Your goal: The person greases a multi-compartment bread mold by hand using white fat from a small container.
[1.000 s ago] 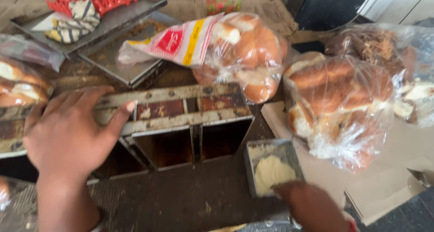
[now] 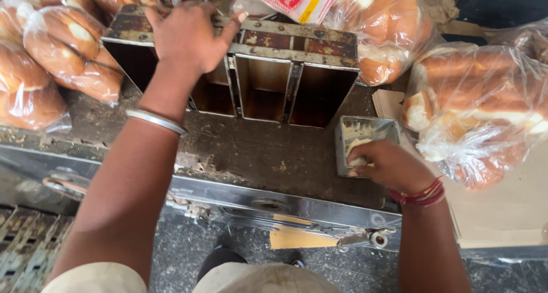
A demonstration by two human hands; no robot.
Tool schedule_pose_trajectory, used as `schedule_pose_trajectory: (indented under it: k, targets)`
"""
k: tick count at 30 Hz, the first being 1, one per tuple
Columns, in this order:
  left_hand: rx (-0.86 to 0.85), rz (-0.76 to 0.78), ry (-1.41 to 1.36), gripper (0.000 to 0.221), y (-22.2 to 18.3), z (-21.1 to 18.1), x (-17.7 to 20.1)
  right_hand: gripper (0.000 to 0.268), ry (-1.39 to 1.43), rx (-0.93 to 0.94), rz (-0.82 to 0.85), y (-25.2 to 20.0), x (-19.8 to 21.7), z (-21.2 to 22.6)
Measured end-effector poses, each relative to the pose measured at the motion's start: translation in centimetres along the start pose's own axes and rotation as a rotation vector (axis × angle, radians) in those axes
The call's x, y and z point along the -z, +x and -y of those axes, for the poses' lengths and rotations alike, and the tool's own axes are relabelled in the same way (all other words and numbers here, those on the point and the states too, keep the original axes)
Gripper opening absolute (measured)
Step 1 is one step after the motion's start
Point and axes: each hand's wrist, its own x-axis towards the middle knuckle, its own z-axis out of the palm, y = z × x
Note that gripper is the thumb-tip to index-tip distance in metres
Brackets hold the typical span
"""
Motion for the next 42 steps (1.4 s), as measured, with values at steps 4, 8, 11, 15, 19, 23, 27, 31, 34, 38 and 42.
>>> schedule_pose_trajectory:
  k: [4, 8, 11, 15, 19, 23, 27, 31, 34, 38, 42]
  targets:
    - [-0.033, 0.035, -0.015, 0.078, 0.6, 0.7, -0.1, 0.044, 0.133, 0.016, -0.356, -1.2, 0.1, 1.0]
    - [-0.085, 0.272, -0.034, 0.088, 2.3, 1.8, -0.1, 0.046, 1.208, 0.204, -0.621, -1.4, -4.2, 4.6]
    - [-0.352, 0.434, 0.012, 0.096, 4.9, 5.8, -0.3, 0.074, 1.907, 0.33, -0.632, 1.5, -9.1, 10.5]
    - [-0.968, -0.04, -0.128, 0.121, 8.2, 13.9, -0.9, 0.079, 1.996, 0.201, -0.705, 6.1, -14.0, 17.4]
    - [-0.734, 0.52, -0.251, 0.103, 9.1, 16.8, 0.1, 0.05, 2.045, 0.029, -0.746, 10.6, -17.6, 21.3]
    - [-0.821, 0.343, -0.282, 0.1, 8.1, 16.4, 1.5, 0.034, 2.062, -0.064, -0.791, 13.2, -19.9, 23.3]
    - [-0.774, 0.38, -0.203, 0.094, 7.0, 16.6, 2.6, 0.025, 1.956, -0.024, -0.71, 14.2, -21.6, 24.2]
    - [-0.692, 0.431, -0.392, 0.108, 5.3, 17.5, 1.3, 0.02, 1.905, 0.031, -0.593, 15.2, -22.3, 24.8]
    - [-0.674, 0.426, -0.48, 0.103, 4.3, 18.4, 0.3, 0.011, 1.926, 0.081, -0.362, 17.8, -22.5, 25.7]
    - [-0.736, 0.343, -0.523, 0.099, 4.6, 18.9, -0.2, 0.018, 1.873, 0.146, -0.168, 21.4, -24.3, 27.2]
    - [-0.689, 0.376, -0.555, 0.093, 4.3, 19.3, 0.6, 0.035, 1.74, -0.029, -0.308, 24.1, -24.8, 29.1]
